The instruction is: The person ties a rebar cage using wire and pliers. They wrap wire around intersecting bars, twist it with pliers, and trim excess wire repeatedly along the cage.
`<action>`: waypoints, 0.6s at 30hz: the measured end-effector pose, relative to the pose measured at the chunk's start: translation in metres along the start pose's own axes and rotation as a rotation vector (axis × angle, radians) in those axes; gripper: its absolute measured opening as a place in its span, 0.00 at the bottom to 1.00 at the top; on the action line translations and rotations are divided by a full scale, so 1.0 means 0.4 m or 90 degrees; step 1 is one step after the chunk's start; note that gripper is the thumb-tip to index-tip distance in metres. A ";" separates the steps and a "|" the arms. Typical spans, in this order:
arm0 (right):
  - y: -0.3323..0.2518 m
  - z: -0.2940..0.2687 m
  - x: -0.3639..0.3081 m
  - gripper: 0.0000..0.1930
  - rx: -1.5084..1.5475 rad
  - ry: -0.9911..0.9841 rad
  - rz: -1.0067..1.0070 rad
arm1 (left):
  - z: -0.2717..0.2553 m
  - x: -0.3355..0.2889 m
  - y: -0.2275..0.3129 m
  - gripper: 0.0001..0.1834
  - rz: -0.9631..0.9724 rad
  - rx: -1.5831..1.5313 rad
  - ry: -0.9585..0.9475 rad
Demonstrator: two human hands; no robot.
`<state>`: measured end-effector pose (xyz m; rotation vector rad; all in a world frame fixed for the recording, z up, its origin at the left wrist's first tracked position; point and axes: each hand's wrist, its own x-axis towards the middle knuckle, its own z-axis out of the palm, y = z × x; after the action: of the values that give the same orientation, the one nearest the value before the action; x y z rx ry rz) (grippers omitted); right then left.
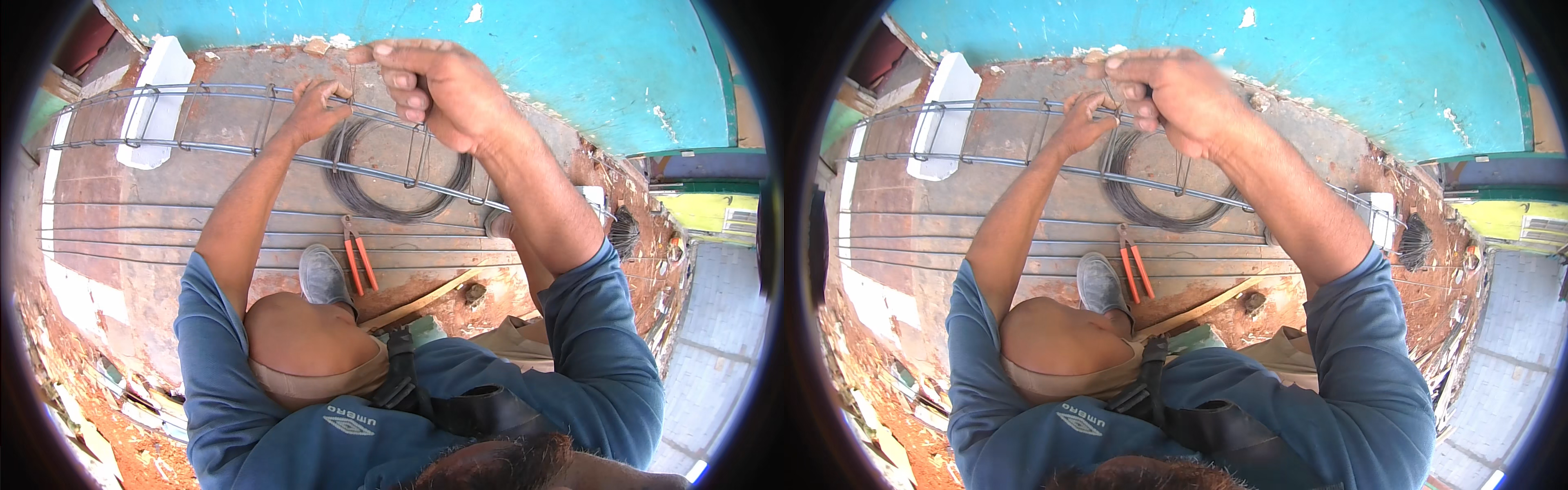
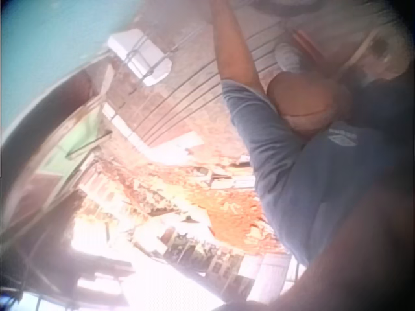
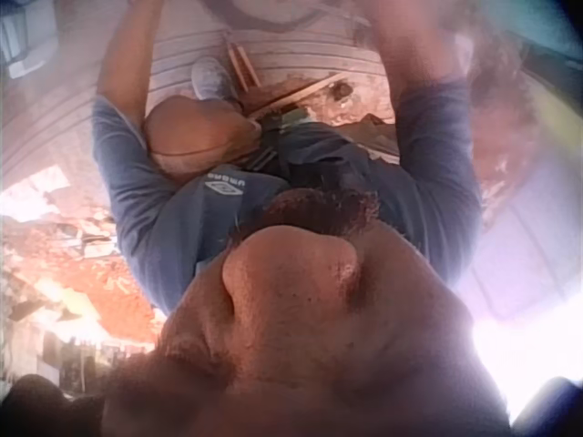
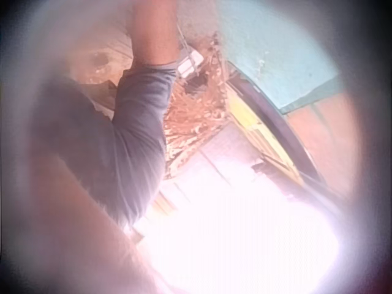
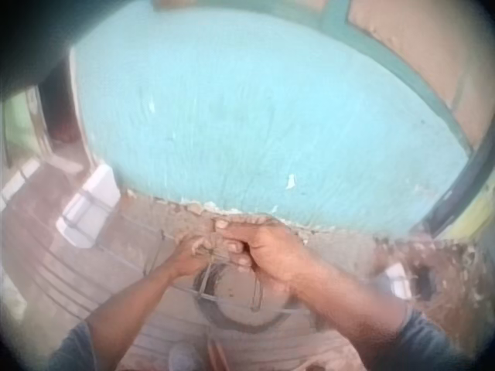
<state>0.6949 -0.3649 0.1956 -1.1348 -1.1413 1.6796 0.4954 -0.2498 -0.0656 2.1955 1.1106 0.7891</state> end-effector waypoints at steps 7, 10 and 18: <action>-0.121 -0.073 0.311 0.18 0.179 -0.049 -0.052 | -0.004 0.011 0.018 0.18 -0.040 0.014 0.000; -0.080 -0.173 0.383 0.22 0.353 -0.063 -0.105 | 0.003 0.011 0.021 0.17 -0.070 0.017 0.008; 0.226 -0.154 0.310 0.20 -0.008 0.057 -0.209 | -0.010 0.014 0.064 0.15 -0.139 -0.005 -0.016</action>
<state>0.7073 -0.2600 0.0685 -0.9603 -1.2094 1.3580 0.5085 -0.2572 -0.0439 2.0297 1.3048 0.6669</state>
